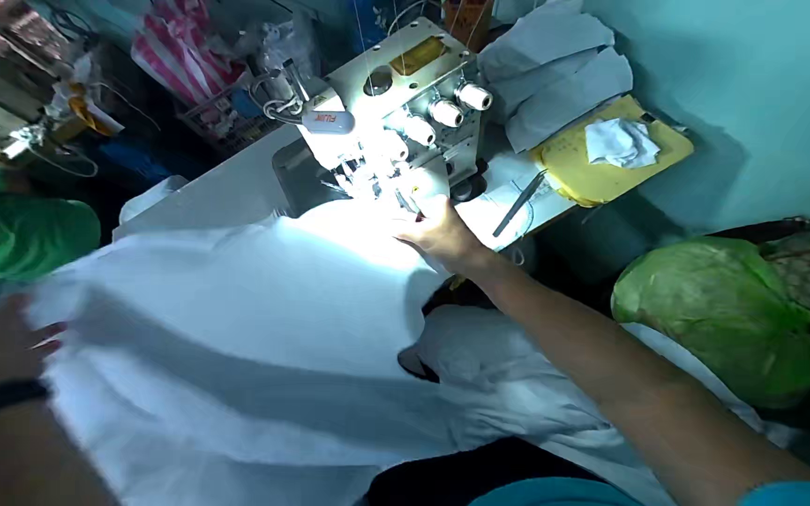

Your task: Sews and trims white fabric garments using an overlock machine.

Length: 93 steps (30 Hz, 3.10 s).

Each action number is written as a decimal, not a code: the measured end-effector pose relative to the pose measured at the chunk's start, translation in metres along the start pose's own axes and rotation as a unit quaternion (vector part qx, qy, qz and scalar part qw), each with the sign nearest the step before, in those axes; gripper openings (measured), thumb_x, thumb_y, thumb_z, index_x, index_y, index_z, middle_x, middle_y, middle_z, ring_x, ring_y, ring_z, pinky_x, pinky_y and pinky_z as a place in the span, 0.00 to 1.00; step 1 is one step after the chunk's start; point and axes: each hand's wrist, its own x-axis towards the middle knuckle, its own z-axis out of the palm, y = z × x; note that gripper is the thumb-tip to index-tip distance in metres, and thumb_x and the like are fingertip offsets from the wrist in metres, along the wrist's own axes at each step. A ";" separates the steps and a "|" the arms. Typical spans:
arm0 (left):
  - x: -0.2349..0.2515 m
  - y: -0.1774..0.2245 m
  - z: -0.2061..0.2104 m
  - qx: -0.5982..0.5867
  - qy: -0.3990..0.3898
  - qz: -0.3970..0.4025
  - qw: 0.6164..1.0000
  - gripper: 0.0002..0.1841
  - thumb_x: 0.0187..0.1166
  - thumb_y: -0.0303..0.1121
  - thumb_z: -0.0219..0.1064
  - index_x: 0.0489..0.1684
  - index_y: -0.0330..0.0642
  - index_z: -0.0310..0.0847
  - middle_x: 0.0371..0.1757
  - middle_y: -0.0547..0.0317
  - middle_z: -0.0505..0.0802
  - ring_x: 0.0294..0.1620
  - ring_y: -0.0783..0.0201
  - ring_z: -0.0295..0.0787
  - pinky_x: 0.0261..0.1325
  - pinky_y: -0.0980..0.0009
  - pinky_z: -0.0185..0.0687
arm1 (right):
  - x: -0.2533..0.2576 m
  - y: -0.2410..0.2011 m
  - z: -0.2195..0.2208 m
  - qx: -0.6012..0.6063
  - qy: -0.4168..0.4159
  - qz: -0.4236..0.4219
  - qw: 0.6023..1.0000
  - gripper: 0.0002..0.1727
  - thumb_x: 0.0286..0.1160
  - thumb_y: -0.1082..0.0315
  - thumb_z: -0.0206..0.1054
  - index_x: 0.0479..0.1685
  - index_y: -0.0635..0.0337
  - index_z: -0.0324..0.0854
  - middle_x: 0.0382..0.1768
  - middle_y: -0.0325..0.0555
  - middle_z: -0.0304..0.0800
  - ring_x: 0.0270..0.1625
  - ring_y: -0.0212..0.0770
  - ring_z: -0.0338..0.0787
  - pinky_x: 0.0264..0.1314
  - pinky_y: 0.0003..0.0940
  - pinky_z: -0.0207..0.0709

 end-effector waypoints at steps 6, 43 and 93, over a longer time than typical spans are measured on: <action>-0.122 0.180 0.149 -0.061 -0.146 0.375 0.913 0.22 0.82 0.29 0.64 0.72 0.27 0.76 0.77 0.35 0.80 0.79 0.40 0.76 0.81 0.48 0.69 | 0.016 0.024 0.013 -0.149 0.040 -0.056 0.986 0.16 0.68 0.61 0.79 0.23 0.64 0.83 0.20 0.41 0.78 0.26 0.33 0.76 0.35 0.35 0.71; -0.121 0.184 0.192 -0.187 -0.149 0.458 0.856 0.07 0.85 0.32 0.65 0.44 0.35 0.82 0.34 0.60 0.85 0.29 0.81 0.77 0.35 0.88 0.72 | -0.046 0.087 -0.027 -0.045 -0.123 -0.004 0.991 0.09 0.69 0.72 0.76 0.24 0.63 0.83 0.20 0.37 0.78 0.22 0.24 0.74 0.25 0.20 0.68; -0.219 0.221 0.258 0.124 0.129 0.381 0.907 0.18 0.86 0.33 0.53 0.55 0.38 0.91 0.58 0.43 0.94 0.67 0.42 0.87 0.77 0.33 0.60 | -0.100 0.093 -0.020 0.045 -0.060 0.042 0.996 0.03 0.63 0.71 0.75 0.30 0.61 0.91 0.24 0.30 0.90 0.27 0.14 0.82 0.31 0.11 0.75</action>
